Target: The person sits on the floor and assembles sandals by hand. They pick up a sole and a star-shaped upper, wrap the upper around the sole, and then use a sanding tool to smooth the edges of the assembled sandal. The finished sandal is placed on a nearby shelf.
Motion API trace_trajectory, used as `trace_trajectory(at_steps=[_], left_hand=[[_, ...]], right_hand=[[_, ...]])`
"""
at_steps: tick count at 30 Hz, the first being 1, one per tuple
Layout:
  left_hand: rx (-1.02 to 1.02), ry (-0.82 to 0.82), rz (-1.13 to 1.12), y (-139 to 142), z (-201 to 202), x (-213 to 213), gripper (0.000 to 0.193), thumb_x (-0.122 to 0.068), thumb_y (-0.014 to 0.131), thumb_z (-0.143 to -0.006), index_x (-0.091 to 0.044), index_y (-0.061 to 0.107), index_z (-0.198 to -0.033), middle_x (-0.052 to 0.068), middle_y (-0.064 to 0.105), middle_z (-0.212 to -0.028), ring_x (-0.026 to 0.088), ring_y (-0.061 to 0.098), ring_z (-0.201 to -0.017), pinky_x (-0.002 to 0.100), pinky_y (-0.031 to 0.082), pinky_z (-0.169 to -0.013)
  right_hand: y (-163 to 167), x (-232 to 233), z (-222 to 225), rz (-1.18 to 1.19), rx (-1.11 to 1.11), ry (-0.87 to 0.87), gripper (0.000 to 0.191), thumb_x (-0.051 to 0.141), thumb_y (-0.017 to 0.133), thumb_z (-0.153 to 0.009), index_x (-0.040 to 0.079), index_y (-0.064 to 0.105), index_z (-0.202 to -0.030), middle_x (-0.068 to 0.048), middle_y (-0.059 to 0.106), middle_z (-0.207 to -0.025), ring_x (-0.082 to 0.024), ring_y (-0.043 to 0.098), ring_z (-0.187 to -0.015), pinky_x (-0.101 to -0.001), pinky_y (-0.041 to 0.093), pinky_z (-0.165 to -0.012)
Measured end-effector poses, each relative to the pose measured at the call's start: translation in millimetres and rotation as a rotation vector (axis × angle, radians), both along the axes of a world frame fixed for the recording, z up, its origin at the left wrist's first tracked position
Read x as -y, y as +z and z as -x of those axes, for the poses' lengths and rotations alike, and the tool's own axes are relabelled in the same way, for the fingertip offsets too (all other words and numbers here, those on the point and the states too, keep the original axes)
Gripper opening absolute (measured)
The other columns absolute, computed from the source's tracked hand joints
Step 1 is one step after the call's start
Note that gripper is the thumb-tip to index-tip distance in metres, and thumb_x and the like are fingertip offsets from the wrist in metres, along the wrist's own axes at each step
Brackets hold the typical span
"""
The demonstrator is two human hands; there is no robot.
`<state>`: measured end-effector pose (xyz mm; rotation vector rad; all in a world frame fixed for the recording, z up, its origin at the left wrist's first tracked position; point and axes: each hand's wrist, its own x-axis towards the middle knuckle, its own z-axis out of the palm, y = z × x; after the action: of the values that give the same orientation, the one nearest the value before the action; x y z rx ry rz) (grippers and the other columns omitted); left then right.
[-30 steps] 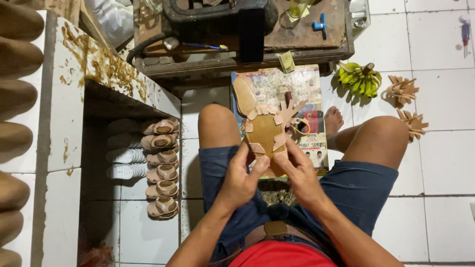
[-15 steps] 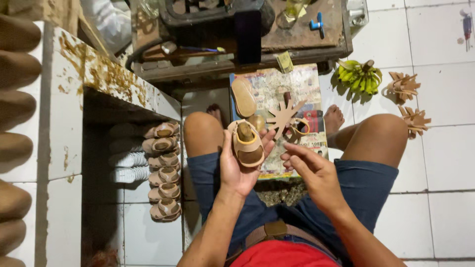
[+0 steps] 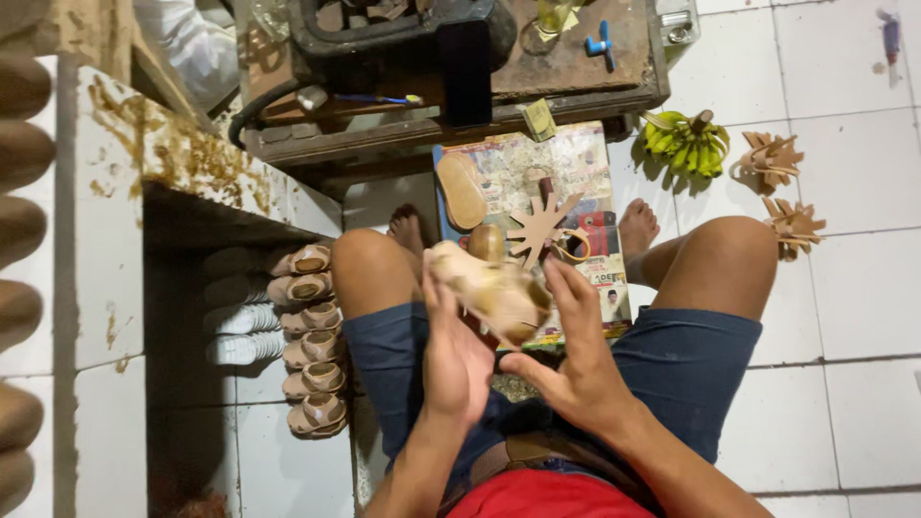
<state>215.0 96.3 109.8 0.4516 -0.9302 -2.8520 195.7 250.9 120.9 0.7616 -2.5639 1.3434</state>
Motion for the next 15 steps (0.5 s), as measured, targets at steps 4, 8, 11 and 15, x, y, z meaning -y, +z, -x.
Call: trace_trajectory(at_steps=[4, 8, 11, 15], left_hand=[[-0.073, -0.118, 0.392, 19, -19, -7, 0.070, -0.026, 0.056, -0.105, -0.010, 0.018, -0.161, 0.014, 0.044, -0.153, 0.026, 0.047, -0.140, 0.040, 0.040, -0.116], [-0.072, -0.255, 0.476, 2, -11, -2, 0.057, -0.025, 0.054, -0.109, 0.002, 0.035, -0.156, 0.016, 0.052, -0.149, 0.021, 0.051, -0.135, 0.034, 0.040, -0.116], [-0.027, -0.411, 0.637, -12, -19, -1, 0.055, -0.028, 0.051, -0.108, 0.001, 0.039, -0.153, 0.014, 0.059, -0.137, 0.019, 0.057, -0.122, 0.032, 0.047, -0.105], [0.006, -0.536, 0.826, -20, -36, 2, 0.058, -0.030, 0.051, -0.104, 0.000, 0.035, -0.151, 0.012, 0.067, -0.128, 0.017, 0.066, -0.113, 0.031, 0.052, -0.098]], right_hand=[[-4, -11, 1, 0.281, 0.596, -0.016, 0.074, 0.028, 0.060, -0.098, 0.007, 0.029, -0.161, -0.021, 0.050, -0.151, -0.026, 0.049, -0.134, -0.0366, 0.039, -0.112], [-17, -22, -8, 0.461, 0.724, 0.139, 0.065, 0.032, 0.044, -0.108, 0.003, 0.025, -0.163, -0.014, 0.037, -0.165, -0.019, 0.036, -0.149, -0.0331, 0.027, -0.120], [-32, -23, -15, 0.760, 1.114, 0.069, 0.064, 0.034, 0.040, -0.105, 0.007, 0.026, -0.161, -0.009, 0.042, -0.160, -0.017, 0.040, -0.145, -0.0310, 0.032, -0.116], [-40, -25, -38, 0.428, 1.075, -0.053, 0.067, 0.038, 0.046, -0.104, 0.005, 0.032, -0.161, -0.015, 0.050, -0.153, -0.021, 0.045, -0.134, -0.0335, 0.036, -0.111]])
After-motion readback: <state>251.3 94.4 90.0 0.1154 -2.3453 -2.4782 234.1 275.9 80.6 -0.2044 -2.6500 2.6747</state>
